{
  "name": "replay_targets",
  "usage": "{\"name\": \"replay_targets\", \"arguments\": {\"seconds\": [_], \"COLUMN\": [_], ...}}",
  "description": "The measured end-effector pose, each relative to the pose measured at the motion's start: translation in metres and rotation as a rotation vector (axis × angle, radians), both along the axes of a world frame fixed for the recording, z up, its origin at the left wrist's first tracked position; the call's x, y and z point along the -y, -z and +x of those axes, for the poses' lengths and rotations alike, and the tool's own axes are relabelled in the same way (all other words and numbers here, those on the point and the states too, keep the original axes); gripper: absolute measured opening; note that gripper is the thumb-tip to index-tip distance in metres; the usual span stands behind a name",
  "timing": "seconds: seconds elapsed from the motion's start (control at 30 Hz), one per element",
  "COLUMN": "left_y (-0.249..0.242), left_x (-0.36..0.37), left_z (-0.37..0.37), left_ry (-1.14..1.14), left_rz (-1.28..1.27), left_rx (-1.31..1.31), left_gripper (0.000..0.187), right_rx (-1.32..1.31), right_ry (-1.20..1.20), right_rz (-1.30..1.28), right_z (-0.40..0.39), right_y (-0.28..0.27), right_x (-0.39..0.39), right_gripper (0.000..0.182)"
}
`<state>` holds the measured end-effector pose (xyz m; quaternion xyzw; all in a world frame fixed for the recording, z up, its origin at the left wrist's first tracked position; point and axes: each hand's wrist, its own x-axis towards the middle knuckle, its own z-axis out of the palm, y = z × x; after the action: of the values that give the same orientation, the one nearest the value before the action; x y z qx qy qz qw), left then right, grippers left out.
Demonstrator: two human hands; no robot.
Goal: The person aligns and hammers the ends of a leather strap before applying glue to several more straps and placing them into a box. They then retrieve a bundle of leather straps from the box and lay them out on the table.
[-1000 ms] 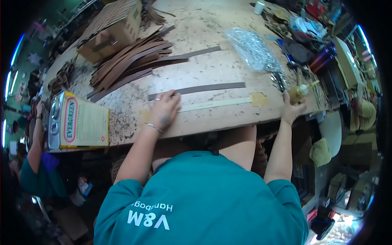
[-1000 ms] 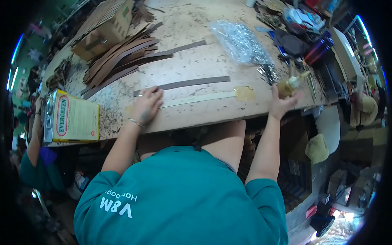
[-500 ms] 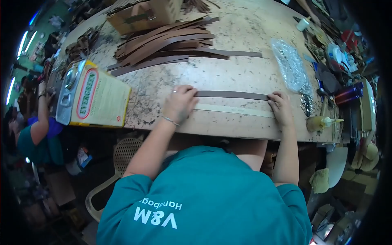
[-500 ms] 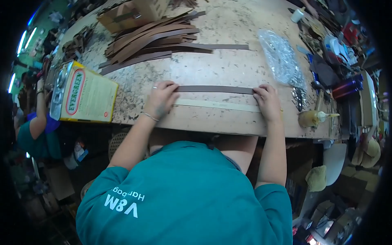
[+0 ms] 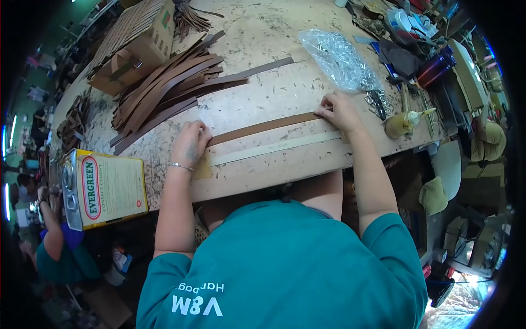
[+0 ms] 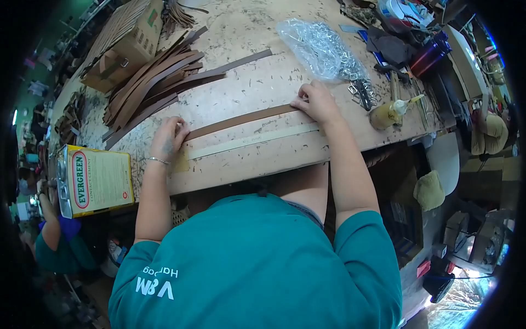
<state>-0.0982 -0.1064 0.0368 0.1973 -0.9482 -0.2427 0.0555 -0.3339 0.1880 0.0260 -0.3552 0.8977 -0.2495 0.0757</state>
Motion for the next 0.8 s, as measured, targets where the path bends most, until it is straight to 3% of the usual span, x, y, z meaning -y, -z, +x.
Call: {"name": "replay_targets", "arguments": {"seconds": [0.03, 0.07, 0.13, 0.23, 0.37, 0.43, 0.47, 0.53, 0.63, 0.7, 0.77, 0.8], "left_y": [0.002, 0.006, 0.014, 0.018, 0.027, 0.029, 0.032, 0.039, 0.036, 0.027, 0.018, 0.009], "left_x": [0.0, 0.002, 0.006, -0.001, -0.007, -0.005, -0.002, 0.001, -0.001, -0.01, -0.022, -0.036], "left_z": [0.003, 0.007, 0.013, 0.028, 0.037, 0.038, 0.038, 0.041, 0.045, 0.043, 0.034, 0.022], "left_ry": [-0.005, 0.0, -0.015, -0.046, -0.093, -0.137, -0.137, -0.151, -0.181, -0.223, -0.044, 0.03], "left_rz": [-0.182, -0.181, -0.165, -0.145, -0.043, -0.027, 0.0, 0.073, 0.103, 0.124, 0.167, 0.294], "left_rx": [-0.121, -0.121, -0.357, -0.357, -0.366, -0.381, -0.432, -0.5, -0.552, -0.576, -0.59, -0.581], "left_gripper": [0.021, 0.021, 0.024, 0.024, 0.022, 0.021, 0.021, 0.018, 0.016, 0.014, 0.016, 0.019], "right_rx": [-0.213, -0.213, -0.265, -0.1, -0.169, -0.459, -0.466, -0.3, -0.394, -0.411, -0.434, -0.243], "right_ry": [0.022, 0.027, 0.113, 0.154, -0.136, -0.033, -0.042, 0.022, -0.104, -0.12, -0.116, -0.157], "right_rz": [-0.111, -0.109, -0.328, -0.38, -0.4, -0.35, -0.359, -0.03, 0.127, 0.082, 0.041, -0.024], "right_z": [-0.001, 0.0, 0.0, 0.012, 0.002, -0.021, -0.025, -0.031, -0.038, -0.033, -0.021, -0.007], "right_y": [0.011, 0.015, 0.02, 0.008, 0.009, 0.021, 0.019, 0.015, 0.013, 0.006, -0.019, -0.043], "right_x": [-0.004, -0.005, -0.008, 0.018, 0.096, 0.134, 0.14, 0.147, 0.139, 0.124, 0.111, 0.103], "right_gripper": [0.016, 0.016, 0.013, 0.011, 0.014, 0.018, 0.018, 0.019, 0.017, 0.016, 0.015, 0.017]}}
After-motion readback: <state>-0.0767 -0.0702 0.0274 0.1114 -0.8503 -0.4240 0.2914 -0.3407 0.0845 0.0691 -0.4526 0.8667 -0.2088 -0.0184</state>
